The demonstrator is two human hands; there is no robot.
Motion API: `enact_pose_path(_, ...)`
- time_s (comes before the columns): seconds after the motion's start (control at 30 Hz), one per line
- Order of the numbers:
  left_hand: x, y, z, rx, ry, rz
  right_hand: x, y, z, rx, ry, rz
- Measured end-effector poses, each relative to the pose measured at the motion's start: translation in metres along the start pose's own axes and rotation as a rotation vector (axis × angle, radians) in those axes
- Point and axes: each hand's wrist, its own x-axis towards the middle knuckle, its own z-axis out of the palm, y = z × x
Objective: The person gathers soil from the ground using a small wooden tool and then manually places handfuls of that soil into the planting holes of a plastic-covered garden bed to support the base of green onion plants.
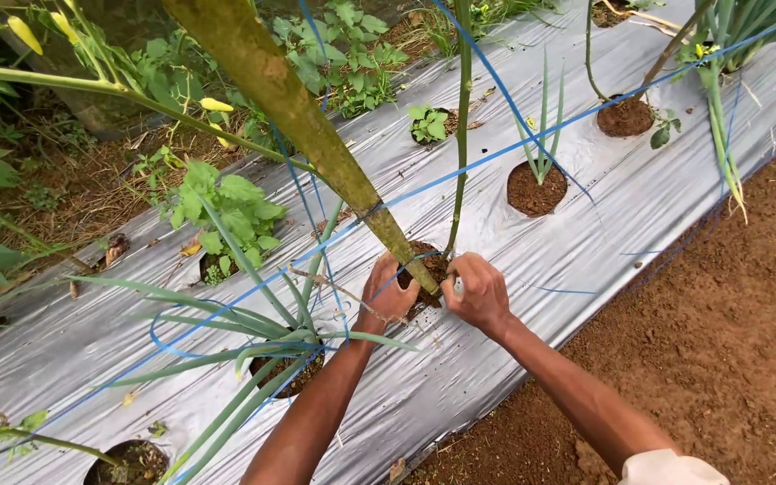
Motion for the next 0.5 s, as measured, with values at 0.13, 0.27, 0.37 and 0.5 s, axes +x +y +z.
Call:
enact_pose_path(0.13,-0.021,-0.016,0.007,0.162,0.024,0.14,0.0,-0.017,-0.01,-0.139,-0.133,-0.251)
enact_pose_path(0.27,-0.046,-0.009,0.01,0.366,0.3,0.473,0.021,-0.055,-0.057,-0.082,-0.459,-0.198)
enact_pose_path(0.37,-0.029,-0.053,0.03,0.382,0.323,0.539,0.033,-0.068,-0.069,-0.137,-0.619,-0.241)
enact_pose_path(0.5,-0.022,-0.08,0.047,0.338,0.103,0.351,0.037,-0.06,-0.059,-0.147,-0.68,-0.24)
